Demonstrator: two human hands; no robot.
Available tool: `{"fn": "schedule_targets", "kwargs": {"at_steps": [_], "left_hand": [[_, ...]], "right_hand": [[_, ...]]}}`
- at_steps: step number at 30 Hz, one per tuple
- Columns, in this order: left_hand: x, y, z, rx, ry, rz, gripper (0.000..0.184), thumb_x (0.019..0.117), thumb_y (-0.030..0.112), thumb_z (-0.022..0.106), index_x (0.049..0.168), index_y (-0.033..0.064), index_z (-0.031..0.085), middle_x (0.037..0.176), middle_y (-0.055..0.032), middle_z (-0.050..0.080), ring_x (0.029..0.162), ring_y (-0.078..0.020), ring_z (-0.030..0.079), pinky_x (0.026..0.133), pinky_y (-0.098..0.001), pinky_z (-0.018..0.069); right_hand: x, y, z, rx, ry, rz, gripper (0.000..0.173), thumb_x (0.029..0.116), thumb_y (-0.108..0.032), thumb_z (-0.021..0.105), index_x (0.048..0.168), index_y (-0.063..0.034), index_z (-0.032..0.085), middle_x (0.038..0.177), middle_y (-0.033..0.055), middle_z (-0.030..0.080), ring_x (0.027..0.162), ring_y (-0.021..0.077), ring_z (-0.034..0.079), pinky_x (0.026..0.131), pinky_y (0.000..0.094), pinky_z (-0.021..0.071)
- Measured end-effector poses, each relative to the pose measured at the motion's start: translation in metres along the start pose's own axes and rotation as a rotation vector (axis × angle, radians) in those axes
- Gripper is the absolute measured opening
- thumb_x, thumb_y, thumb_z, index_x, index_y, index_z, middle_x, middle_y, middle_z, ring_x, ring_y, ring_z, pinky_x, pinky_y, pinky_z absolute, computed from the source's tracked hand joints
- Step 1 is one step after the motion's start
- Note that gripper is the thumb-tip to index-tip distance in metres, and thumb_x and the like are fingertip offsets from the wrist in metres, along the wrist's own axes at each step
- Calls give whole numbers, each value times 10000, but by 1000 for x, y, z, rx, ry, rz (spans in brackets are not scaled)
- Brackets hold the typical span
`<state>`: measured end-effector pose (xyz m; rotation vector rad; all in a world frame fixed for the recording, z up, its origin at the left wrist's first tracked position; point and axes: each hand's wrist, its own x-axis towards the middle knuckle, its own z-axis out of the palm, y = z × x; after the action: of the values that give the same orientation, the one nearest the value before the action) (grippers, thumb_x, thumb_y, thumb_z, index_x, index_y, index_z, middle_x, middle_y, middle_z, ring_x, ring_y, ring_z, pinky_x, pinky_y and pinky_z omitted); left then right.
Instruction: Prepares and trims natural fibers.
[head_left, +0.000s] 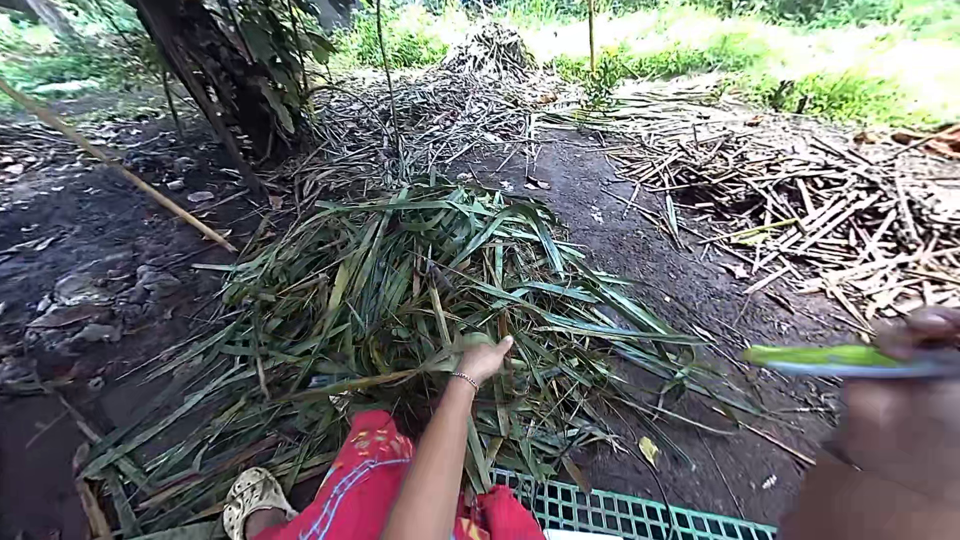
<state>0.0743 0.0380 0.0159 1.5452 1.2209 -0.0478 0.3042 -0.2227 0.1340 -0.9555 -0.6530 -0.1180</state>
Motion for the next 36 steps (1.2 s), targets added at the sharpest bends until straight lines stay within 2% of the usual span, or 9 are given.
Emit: {"fn": "schedule_targets", "kwargs": {"at_steps": [3,6,10,15,17,20,24,30,36], "left_hand": [[-56,28,-30,173,-15,382,532,1124,389,329,1184,15,703,1197,-175,688,1142,-287,634,1015,-514,463],[-98,25,-53,182,-59,726,426,1104,322,404,1363,82,643,1334,-101,666,1254,-186,618,1097,-424,470],[-129,-12,-55,264,164,994,320,1069,220,473,1040,15,717,940,-98,700,835,-149,659,792,-323,540],[-153,-54,-46,260,590,1024,332,1067,239,441,971,42,690,819,-80,682,706,-170,666,626,-348,556],[-160,-64,-43,258,738,1004,318,1059,224,454,972,36,696,821,-79,688,689,-160,666,614,-319,558],[-168,-73,-39,239,880,999,278,1041,190,494,975,25,708,813,-76,692,676,-126,653,627,-249,551],[-179,-76,-37,177,950,1031,255,1028,179,518,939,25,701,809,-71,690,707,-89,651,667,-196,539],[-194,-75,-37,86,987,1077,251,1025,153,505,883,15,660,767,-63,637,710,-50,606,688,-140,498],[-204,-74,-35,-207,786,1076,267,1040,150,528,926,-29,691,824,-25,682,793,52,622,743,-96,512]], "right_hand": [[-10,12,59,139,-18,42,208,1087,-91,396,1015,-168,575,787,-39,706,606,65,657,568,197,569],[-17,17,95,241,2,109,213,1105,-124,375,1028,-173,567,802,-46,695,648,57,665,594,194,574],[-20,24,123,352,-34,176,239,1119,-165,339,1035,-163,562,825,-36,682,650,63,656,600,197,575],[-59,24,150,49,-535,351,603,1068,-587,132,1407,-245,496,1044,-150,660,842,5,649,683,200,553],[-92,26,159,42,-747,507,652,1023,-660,335,1491,-218,435,933,-158,671,777,-5,632,697,205,545],[-141,26,168,230,-1043,726,557,1054,-455,446,1496,-116,431,671,-169,558,595,-37,532,625,177,493],[-176,13,184,406,-1270,897,511,1055,-282,425,1512,-56,394,657,-183,504,540,-65,451,520,125,406],[-186,7,194,435,-1329,718,483,1066,-247,453,1489,-14,439,732,-186,521,585,-96,443,538,88,390],[-185,6,187,343,-1307,491,463,1061,-271,505,1431,7,526,913,-166,642,668,-138,467,592,66,411]]}}
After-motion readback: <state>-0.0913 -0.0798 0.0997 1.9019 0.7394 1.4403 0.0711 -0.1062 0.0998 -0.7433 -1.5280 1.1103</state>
